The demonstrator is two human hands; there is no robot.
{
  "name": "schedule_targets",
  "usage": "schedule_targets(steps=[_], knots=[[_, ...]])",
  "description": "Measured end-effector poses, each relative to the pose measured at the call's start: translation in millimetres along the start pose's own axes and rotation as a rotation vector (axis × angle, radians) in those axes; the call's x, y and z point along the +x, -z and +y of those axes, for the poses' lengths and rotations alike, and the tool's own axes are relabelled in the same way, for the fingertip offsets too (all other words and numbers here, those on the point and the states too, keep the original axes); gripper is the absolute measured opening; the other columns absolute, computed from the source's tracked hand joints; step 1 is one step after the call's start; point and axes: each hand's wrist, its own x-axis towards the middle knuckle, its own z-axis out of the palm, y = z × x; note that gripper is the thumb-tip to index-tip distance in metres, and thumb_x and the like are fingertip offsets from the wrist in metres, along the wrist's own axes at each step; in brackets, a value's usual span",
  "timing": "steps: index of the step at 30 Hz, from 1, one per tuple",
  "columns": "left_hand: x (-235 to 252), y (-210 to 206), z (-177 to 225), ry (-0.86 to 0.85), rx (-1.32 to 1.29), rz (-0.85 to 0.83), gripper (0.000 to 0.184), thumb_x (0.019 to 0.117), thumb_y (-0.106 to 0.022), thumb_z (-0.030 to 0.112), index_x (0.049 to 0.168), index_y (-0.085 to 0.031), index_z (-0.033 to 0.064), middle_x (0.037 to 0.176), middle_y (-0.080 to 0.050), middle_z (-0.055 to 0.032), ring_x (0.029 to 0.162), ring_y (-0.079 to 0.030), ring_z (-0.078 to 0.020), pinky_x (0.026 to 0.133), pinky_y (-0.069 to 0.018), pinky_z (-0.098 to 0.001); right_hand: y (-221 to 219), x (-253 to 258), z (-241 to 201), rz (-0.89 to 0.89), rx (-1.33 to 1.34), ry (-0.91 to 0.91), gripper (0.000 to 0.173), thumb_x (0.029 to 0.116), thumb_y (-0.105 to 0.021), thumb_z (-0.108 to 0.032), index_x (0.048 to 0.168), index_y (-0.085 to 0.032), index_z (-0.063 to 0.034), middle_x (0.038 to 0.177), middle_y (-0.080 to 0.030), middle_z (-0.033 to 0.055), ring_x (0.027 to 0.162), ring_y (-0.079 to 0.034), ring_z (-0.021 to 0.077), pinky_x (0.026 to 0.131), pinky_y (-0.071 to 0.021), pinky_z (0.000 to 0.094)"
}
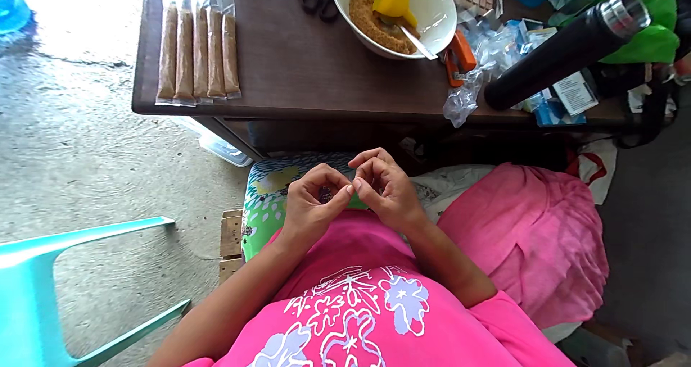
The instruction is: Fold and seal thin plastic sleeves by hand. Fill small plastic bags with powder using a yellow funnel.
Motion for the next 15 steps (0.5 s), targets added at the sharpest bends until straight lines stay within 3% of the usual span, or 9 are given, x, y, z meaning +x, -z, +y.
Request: schedule_targets(steps=[15], knots=[[2.6,0.5,1.3,0.051,-0.088,0.024,0.008,0.0907,-0.066,0.007,0.090,-0.069,0.0152,0.087,-0.065,0.0075,0.074,-0.061,-0.0016,0.066,-0.0540,-0.0173,2.0,2.3,1.2,-0.079,0.053,-0.012,0.013,0.1018,-0.053,-0.012,0.097,-0.060,-0.0021,0.115,-0.057,0.0073,0.076,-0.057,0.0028,0.063,-0.0520,0.0166]])
